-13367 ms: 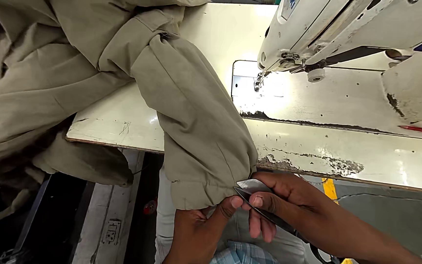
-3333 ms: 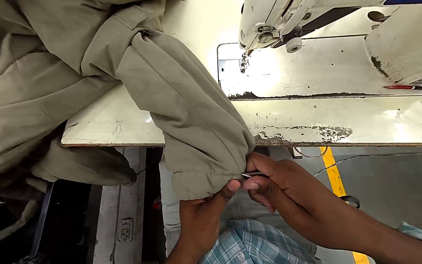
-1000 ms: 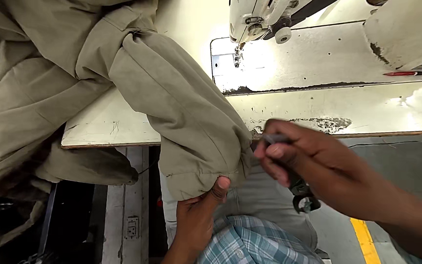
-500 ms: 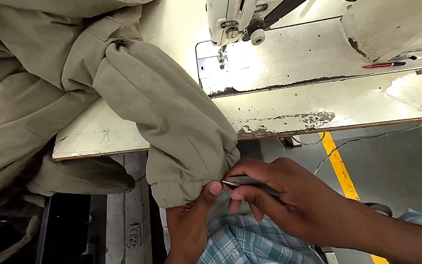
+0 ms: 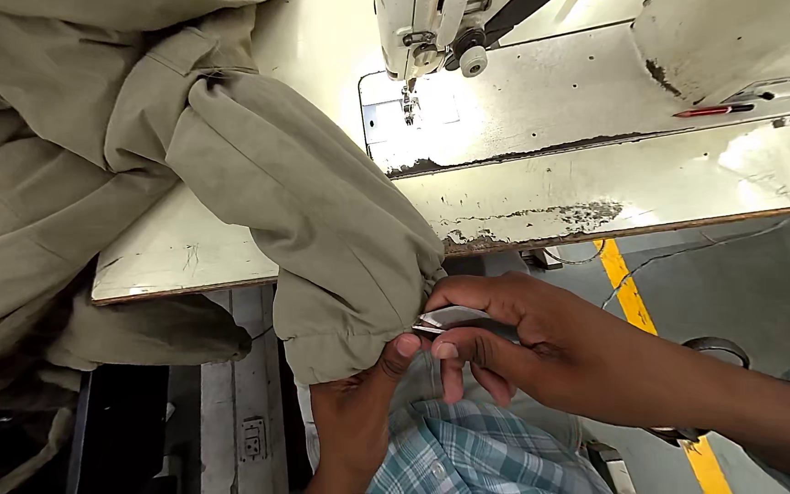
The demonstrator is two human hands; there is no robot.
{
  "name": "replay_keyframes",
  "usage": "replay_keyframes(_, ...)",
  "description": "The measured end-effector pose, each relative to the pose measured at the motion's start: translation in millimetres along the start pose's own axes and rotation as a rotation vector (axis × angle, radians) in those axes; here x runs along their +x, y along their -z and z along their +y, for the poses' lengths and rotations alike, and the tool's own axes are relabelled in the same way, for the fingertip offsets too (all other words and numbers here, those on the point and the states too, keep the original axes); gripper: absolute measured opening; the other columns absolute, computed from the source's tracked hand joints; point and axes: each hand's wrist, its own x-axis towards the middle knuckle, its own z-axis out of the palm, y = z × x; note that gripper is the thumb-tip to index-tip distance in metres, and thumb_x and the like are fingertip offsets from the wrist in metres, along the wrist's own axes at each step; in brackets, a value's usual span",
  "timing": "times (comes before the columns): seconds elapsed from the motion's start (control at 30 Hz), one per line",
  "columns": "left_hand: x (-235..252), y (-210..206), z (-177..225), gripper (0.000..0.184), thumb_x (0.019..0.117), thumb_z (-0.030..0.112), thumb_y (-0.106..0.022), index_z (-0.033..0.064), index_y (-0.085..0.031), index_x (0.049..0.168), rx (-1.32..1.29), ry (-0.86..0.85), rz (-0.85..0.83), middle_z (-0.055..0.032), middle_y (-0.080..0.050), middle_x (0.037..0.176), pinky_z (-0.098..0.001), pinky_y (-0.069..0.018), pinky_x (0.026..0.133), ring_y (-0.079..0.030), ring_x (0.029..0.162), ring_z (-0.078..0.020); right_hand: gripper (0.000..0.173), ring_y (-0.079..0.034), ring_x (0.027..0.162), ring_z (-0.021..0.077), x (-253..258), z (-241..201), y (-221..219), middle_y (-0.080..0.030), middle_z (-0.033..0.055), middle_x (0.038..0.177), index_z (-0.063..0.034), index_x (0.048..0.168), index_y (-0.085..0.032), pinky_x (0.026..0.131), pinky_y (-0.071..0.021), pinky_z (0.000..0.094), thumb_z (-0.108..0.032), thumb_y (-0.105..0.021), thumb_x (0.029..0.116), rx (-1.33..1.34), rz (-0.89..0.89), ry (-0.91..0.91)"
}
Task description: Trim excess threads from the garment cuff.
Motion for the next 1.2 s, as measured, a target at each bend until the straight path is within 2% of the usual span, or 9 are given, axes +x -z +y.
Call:
replay_keyframes(0.17, 2, -4, -2, 0.033, 0.0801, 0.012, -0.086, 0.0096, -0.073, 0.110, 0.045, -0.053, 0.008, -0.0052, -0.077, 0.099, -0.0284, -0.0627, 0.086, -0.075, 0.093, -0.0120, 0.018, -0.061, 0.055, 0.0023, 0, 2, 3, -0.071, -0.0041, 0.079, -0.0135, 0.113, -0.063, 0.046, -0.0498, 0.0140, -0.029, -0.055, 0.1069, 0.002, 0.005, -0.023)
replay_keyframes(0.3, 1, -10, -8, 0.032, 0.0830, 0.011, -0.084, 0.0084, -0.071, 0.112, 0.001, -0.082, 0.034, -0.0059, -0.076, 0.100, -0.0284, -0.0624, 0.086, -0.074, 0.094, -0.0121, 0.015, -0.061, 0.056, 0.0059, 2, 9, -9, -0.071, 0.0022, 0.079, -0.0089, 0.108, -0.062, 0.048, -0.0497, 0.0152, -0.022, -0.055, 0.1075, 0.138, 0.090, 0.015)
replay_keyframes(0.43, -1, -14, -16, 0.024, 0.0851, 0.008, -0.082, 0.0053, -0.071, 0.106, -0.050, -0.084, 0.050, -0.0084, -0.074, 0.087, -0.0265, -0.0628, 0.072, -0.072, 0.074, -0.0111, 0.019, -0.061, 0.057, 0.0041, 2, 21, -32, -0.070, -0.0011, 0.078, -0.0104, 0.105, -0.060, 0.049, -0.0505, 0.0157, -0.028, -0.054, 0.1080, 0.107, 0.288, 0.104)
replay_keyframes(0.53, -4, -16, -19, 0.021, 0.0857, 0.006, -0.081, 0.0059, -0.071, 0.105, -0.062, -0.084, 0.045, -0.0073, -0.073, 0.083, -0.0253, -0.0618, 0.072, -0.070, 0.071, -0.0097, 0.020, -0.062, 0.056, 0.0038, 6, 26, -40, -0.067, -0.0030, 0.073, -0.0114, 0.102, -0.058, 0.049, -0.0520, 0.0161, -0.030, -0.053, 0.1081, 0.051, 0.401, 0.141)
replay_keyframes(0.63, -1, -17, -15, 0.018, 0.0867, 0.009, -0.080, 0.0055, -0.073, 0.102, -0.123, -0.029, 0.035, -0.0080, -0.073, 0.083, -0.0261, -0.0616, 0.073, -0.070, 0.072, -0.0104, 0.021, -0.061, 0.057, 0.0038, 7, 24, -35, -0.067, -0.0018, 0.074, -0.0103, 0.103, -0.057, 0.050, -0.0515, 0.0154, -0.030, -0.053, 0.1082, 0.071, 0.360, 0.161)
replay_keyframes(0.73, 0, -16, -11, 0.022, 0.0845, 0.010, -0.083, 0.0034, -0.073, 0.103, -0.175, 0.051, 0.063, -0.0111, -0.073, 0.087, -0.0279, -0.0624, 0.074, -0.072, 0.075, -0.0131, 0.019, -0.061, 0.056, 0.0043, 3, 22, -28, -0.069, -0.0003, 0.078, -0.0104, 0.106, -0.059, 0.049, -0.0504, 0.0152, -0.029, -0.054, 0.1080, 0.092, 0.282, 0.134)
replay_keyframes(0.83, 0, -14, -10, 0.024, 0.0843, 0.008, -0.082, 0.0047, -0.074, 0.107, -0.163, 0.036, 0.068, -0.0097, -0.075, 0.096, -0.0296, -0.0629, 0.084, -0.074, 0.088, -0.0140, 0.018, -0.060, 0.058, 0.0012, -3, 19, -21, -0.071, -0.0049, 0.081, -0.0134, 0.110, -0.062, 0.048, -0.0479, 0.0138, -0.029, -0.053, 0.1082, -0.034, 0.233, 0.115)
replay_keyframes(0.93, 0, -14, -11, 0.028, 0.0840, 0.008, -0.083, 0.0051, -0.073, 0.110, -0.132, 0.024, 0.065, -0.0097, -0.075, 0.100, -0.0312, -0.0621, 0.088, -0.074, 0.093, -0.0151, 0.017, -0.058, 0.058, -0.0011, -5, 14, -14, -0.070, -0.0095, 0.080, -0.0161, 0.110, -0.063, 0.048, -0.0460, 0.0128, -0.030, -0.053, 0.1084, -0.160, 0.203, 0.089)
replay_keyframes(1.2, 1, -13, -12, 0.029, 0.0833, 0.007, -0.083, 0.0054, -0.072, 0.110, -0.089, 0.002, 0.041, -0.0087, -0.076, 0.101, -0.0306, -0.0621, 0.089, -0.074, 0.094, -0.0145, 0.016, -0.059, 0.057, 0.0013, -1, 8, -7, -0.070, -0.0060, 0.079, -0.0133, 0.107, -0.063, 0.048, -0.0477, 0.0136, -0.027, -0.053, 0.1083, -0.103, 0.138, 0.061)
